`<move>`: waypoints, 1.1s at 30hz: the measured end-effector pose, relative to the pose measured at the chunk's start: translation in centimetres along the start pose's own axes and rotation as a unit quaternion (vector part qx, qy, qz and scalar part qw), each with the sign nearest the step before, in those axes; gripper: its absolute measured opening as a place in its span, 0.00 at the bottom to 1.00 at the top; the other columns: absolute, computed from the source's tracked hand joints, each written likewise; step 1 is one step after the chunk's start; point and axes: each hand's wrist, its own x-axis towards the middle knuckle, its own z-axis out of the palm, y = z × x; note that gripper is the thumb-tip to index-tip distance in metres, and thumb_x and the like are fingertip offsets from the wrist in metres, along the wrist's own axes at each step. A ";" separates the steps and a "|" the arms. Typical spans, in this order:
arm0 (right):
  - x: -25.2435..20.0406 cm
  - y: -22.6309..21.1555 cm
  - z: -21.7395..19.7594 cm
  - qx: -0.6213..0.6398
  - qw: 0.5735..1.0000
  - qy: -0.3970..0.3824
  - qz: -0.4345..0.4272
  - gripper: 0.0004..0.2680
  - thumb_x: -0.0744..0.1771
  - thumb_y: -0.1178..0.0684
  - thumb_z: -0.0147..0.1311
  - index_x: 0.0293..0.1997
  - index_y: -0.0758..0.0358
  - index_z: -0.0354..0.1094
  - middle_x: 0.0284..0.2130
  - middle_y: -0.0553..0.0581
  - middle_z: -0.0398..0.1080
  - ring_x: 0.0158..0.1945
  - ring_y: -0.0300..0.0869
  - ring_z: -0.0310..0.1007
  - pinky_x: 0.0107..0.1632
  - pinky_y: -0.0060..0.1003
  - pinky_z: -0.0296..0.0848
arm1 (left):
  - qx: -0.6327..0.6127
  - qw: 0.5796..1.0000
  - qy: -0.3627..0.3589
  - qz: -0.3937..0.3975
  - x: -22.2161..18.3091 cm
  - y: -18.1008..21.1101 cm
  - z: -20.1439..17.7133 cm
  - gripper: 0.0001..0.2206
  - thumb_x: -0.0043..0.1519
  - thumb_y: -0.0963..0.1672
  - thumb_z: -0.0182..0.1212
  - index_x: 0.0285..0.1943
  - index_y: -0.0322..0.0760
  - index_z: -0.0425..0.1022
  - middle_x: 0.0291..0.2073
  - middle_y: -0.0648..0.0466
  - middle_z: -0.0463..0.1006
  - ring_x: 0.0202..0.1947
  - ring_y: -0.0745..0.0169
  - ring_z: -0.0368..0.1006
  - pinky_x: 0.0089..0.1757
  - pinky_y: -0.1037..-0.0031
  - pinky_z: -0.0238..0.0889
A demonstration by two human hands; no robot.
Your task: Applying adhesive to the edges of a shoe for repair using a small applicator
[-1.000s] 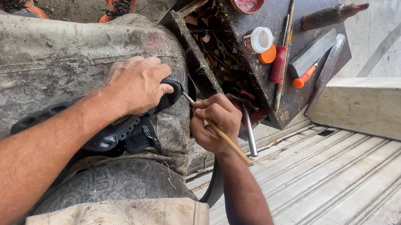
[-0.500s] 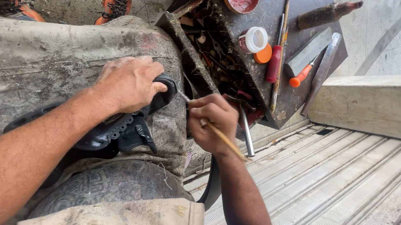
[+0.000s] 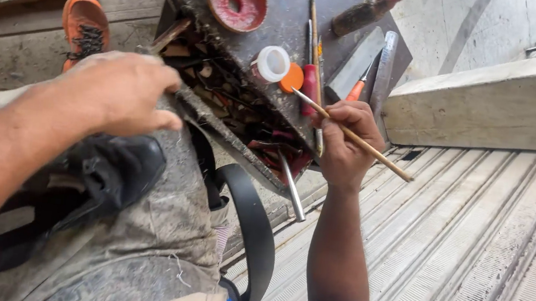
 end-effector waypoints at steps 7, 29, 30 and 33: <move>2.6 2.1 1.1 -0.025 0.998 0.008 -0.053 0.05 0.63 0.70 0.63 0.32 0.72 0.71 0.34 0.68 0.71 0.37 0.51 0.79 0.41 0.42 0.82 | -0.148 0.908 0.327 0.217 9.3 7.2 0.3 0.36 0.53 0.52 0.71 0.71 0.46 0.63 0.59 0.48 0.73 0.43 0.29 0.79 0.43 0.41 0.73; 2.1 7.5 2.3 -0.004 0.996 -0.065 -0.058 0.04 0.64 0.64 0.65 0.32 0.61 0.76 0.33 0.60 0.78 0.37 0.53 0.82 0.41 0.40 0.78 | -0.080 0.828 0.462 0.309 13.6 8.1 3.3 0.29 0.57 0.41 0.64 0.70 0.52 0.62 0.45 0.52 0.83 0.37 0.38 0.81 0.36 0.48 0.74; 2.2 7.2 2.3 -0.004 0.996 -0.063 -0.058 0.04 0.64 0.64 0.65 0.32 0.61 0.76 0.33 0.60 0.78 0.37 0.53 0.82 0.41 0.40 0.78 | -0.079 0.828 0.461 0.310 13.6 8.2 3.3 0.29 0.57 0.41 0.64 0.70 0.52 0.62 0.45 0.52 0.83 0.37 0.38 0.81 0.36 0.48 0.74; 2.3 6.6 2.3 -0.003 0.997 -0.072 -0.042 0.04 0.63 0.64 0.66 0.32 0.61 0.75 0.31 0.61 0.78 0.36 0.53 0.81 0.39 0.39 0.78 | -0.075 0.822 0.473 0.309 13.3 8.1 3.4 0.29 0.57 0.42 0.65 0.68 0.50 0.62 0.43 0.51 0.82 0.36 0.37 0.80 0.34 0.48 0.74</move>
